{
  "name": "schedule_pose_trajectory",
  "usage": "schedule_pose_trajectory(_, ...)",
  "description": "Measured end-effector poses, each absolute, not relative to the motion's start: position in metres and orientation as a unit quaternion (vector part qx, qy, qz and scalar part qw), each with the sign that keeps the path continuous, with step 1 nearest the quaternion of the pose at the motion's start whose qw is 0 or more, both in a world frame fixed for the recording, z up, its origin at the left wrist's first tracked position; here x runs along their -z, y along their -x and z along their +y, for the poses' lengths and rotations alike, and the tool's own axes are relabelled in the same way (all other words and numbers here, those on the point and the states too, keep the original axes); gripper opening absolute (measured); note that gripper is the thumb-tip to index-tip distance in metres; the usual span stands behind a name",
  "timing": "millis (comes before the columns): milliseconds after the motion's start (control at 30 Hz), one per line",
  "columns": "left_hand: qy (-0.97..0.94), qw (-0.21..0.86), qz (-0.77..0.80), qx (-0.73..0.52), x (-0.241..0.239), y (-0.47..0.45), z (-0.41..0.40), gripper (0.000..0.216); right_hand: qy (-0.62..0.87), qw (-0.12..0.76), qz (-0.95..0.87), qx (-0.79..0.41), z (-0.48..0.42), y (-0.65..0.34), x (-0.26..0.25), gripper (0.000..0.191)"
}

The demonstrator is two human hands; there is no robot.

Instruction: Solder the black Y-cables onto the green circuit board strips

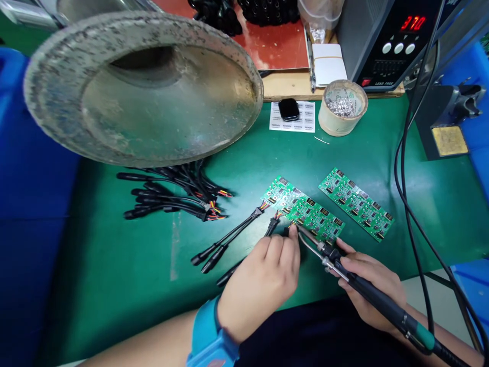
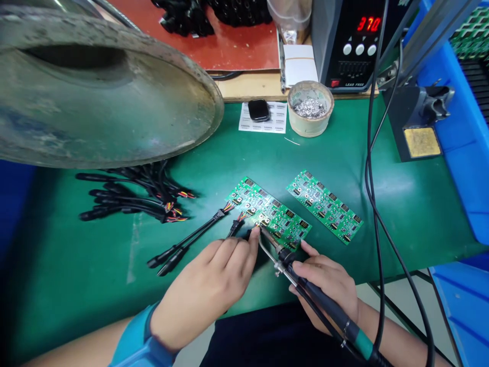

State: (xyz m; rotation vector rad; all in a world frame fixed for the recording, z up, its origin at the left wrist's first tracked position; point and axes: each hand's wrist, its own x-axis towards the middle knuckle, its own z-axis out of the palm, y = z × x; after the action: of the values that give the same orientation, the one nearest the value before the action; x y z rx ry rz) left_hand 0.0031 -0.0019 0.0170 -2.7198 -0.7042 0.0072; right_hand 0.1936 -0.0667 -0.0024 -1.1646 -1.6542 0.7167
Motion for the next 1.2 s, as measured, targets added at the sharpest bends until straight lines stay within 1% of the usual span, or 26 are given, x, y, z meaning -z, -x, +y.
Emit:
schedule_pose_trajectory(167,0.952,0.166,-0.256,-0.016,-0.016,-0.004,-0.004,0.036,0.495,0.487,-0.650,-0.310,-0.068,-0.196,0.000,0.039)
schedule_pose_trajectory(333,0.949,0.161,-0.271,-0.028,-0.018,-0.004,-0.007,0.038,0.508,0.510,-0.594,-0.359,-0.070,-0.196,0.004,0.036)
schedule_pose_trajectory(433,0.939,0.099,-0.328,-0.001,-0.015,0.001,-0.008,0.039,0.509,0.522,-0.576,-0.370,-0.071,-0.195,0.007,0.038)
schedule_pose_trajectory(567,0.891,-0.035,-0.434,0.130,-0.004,0.011,-0.007,0.030,0.514,0.535,-0.548,-0.386,-0.073,-0.194,0.008,0.035)
schedule_pose_trajectory(633,0.875,-0.095,-0.441,0.174,0.002,0.015,-0.005,0.026,0.519,0.532,-0.544,-0.391,-0.075,-0.195,0.009,0.033)
schedule_pose_trajectory(700,0.881,-0.126,-0.416,0.185,0.006,0.018,-0.002,0.025,0.519,0.522,-0.552,-0.393,-0.077,-0.197,0.010,0.031)
schedule_pose_trajectory(767,0.897,-0.121,-0.386,0.176,0.008,0.021,0.000,0.026,0.516,0.515,-0.558,-0.397,-0.079,-0.199,0.012,0.030)
schedule_pose_trajectory(867,0.917,-0.081,-0.360,0.150,0.007,0.021,0.000,0.030,0.520,0.506,-0.562,-0.397,-0.081,-0.200,0.014,0.030)
schedule_pose_trajectory(1000,0.908,-0.039,-0.390,0.148,0.008,0.015,-0.006,0.028,0.540,0.497,-0.561,-0.385,-0.081,-0.198,0.014,0.028)
schedule_pose_trajectory(1200,0.890,-0.035,-0.428,0.156,0.010,0.004,-0.011,0.026,0.530,0.500,-0.571,-0.379,-0.079,-0.197,0.013,0.030)
